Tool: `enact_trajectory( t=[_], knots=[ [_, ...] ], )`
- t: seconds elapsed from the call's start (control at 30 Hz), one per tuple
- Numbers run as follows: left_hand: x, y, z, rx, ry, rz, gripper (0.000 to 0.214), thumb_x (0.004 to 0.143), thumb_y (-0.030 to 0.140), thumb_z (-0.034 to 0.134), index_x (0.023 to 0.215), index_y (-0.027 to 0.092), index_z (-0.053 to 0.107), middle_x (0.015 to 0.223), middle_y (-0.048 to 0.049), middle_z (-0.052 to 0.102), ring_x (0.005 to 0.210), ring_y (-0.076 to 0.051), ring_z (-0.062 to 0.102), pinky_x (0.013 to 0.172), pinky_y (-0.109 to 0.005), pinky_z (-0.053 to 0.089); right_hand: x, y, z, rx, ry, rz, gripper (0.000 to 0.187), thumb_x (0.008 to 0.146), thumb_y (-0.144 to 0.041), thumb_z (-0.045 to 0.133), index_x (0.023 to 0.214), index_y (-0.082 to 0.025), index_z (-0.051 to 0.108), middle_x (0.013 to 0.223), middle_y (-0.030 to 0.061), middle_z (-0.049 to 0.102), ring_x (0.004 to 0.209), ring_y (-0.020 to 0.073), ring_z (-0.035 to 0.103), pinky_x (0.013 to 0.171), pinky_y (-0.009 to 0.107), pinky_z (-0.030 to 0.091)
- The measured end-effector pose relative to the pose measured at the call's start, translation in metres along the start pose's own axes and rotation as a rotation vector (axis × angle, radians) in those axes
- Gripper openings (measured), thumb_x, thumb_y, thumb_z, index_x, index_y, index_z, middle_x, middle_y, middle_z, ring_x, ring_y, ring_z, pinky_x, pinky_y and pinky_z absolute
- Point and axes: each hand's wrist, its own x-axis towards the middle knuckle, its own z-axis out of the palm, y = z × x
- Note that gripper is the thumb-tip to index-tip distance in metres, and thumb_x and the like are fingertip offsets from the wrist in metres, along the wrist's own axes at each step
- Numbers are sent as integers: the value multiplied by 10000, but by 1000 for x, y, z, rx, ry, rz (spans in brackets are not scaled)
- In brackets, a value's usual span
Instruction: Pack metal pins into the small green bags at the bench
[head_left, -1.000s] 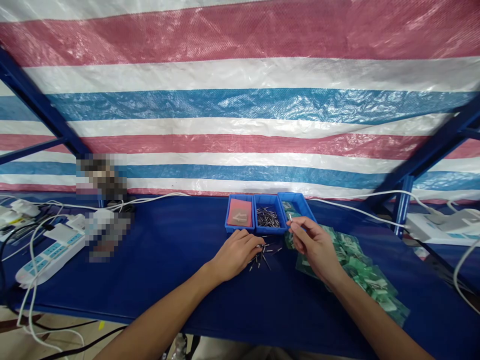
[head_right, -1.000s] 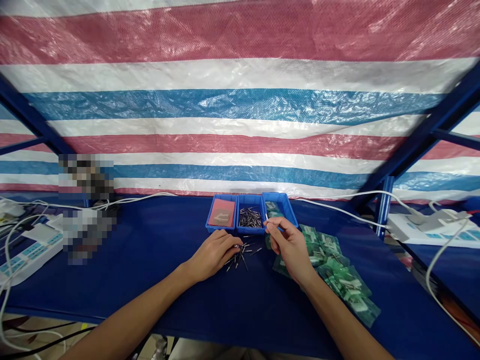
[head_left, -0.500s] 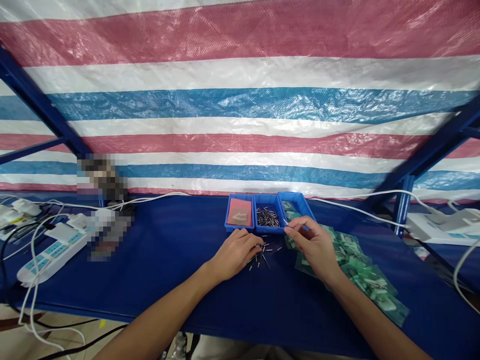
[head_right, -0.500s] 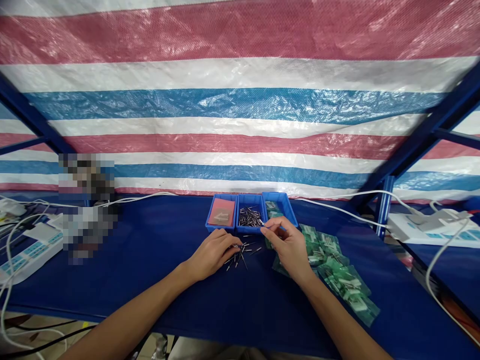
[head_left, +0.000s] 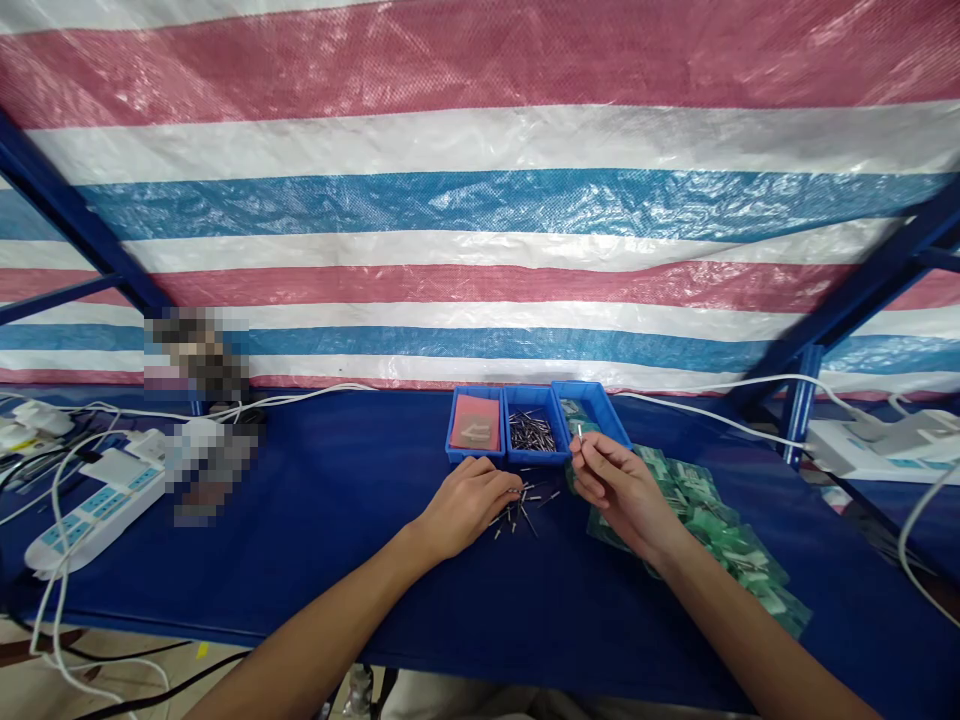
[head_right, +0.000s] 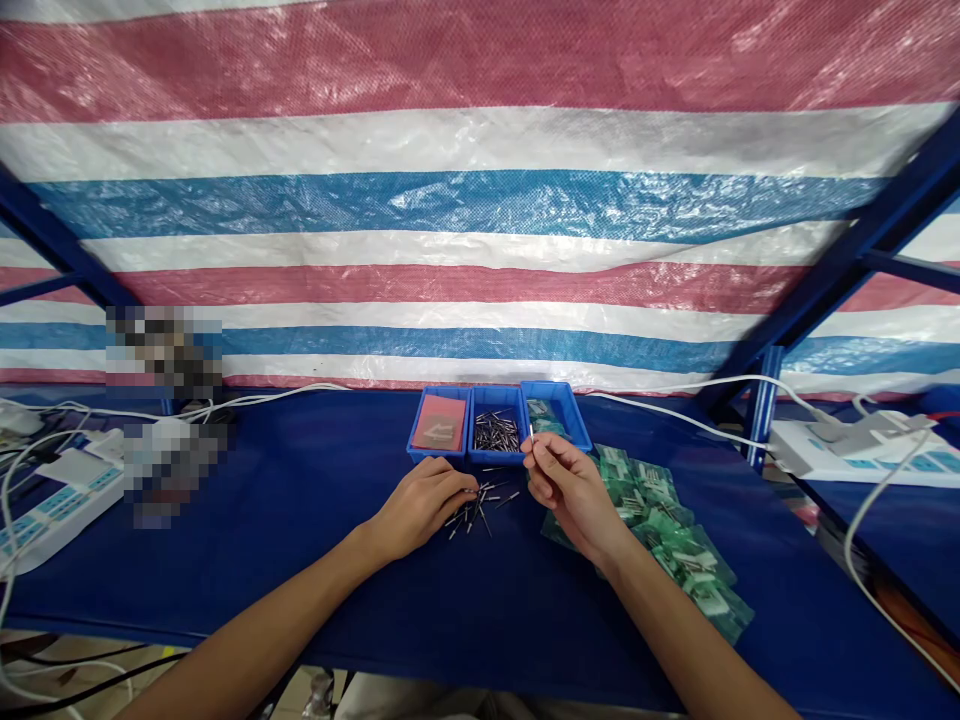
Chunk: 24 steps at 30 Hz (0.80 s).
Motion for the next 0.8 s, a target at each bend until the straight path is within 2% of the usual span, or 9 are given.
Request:
enact_trajectory(
  t=[0.27, 0.5, 0.8],
  knots=[
    [0, 0, 0, 6, 12, 1, 222, 1128, 342, 544, 1149, 189, 703, 946, -43, 733, 876, -171, 673, 831, -307, 525, -1, -2, 0, 8, -12, 23, 301, 877, -465, 875, 951, -198, 756, 805, 14, 578, 529, 65, 331, 446, 232, 246],
    [-3, -7, 3, -18, 85, 26, 235, 1097, 397, 601, 1082, 182, 694, 884, -23, 735, 792, -162, 667, 810, -305, 519, 1, 0, -2, 15, -17, 32, 314, 870, -475, 880, 958, -199, 759, 798, 10, 570, 536, 66, 330, 455, 233, 237],
    [-1, -7, -2, -1, 103, 50, 285, 1123, 413, 551, 1058, 178, 699, 834, -10, 749, 725, -137, 675, 772, -294, 510, 5, -1, -6, -65, 0, -46, 357, 872, -529, 863, 930, -196, 748, 797, 4, 582, 521, 66, 366, 463, 238, 254]
  ],
)
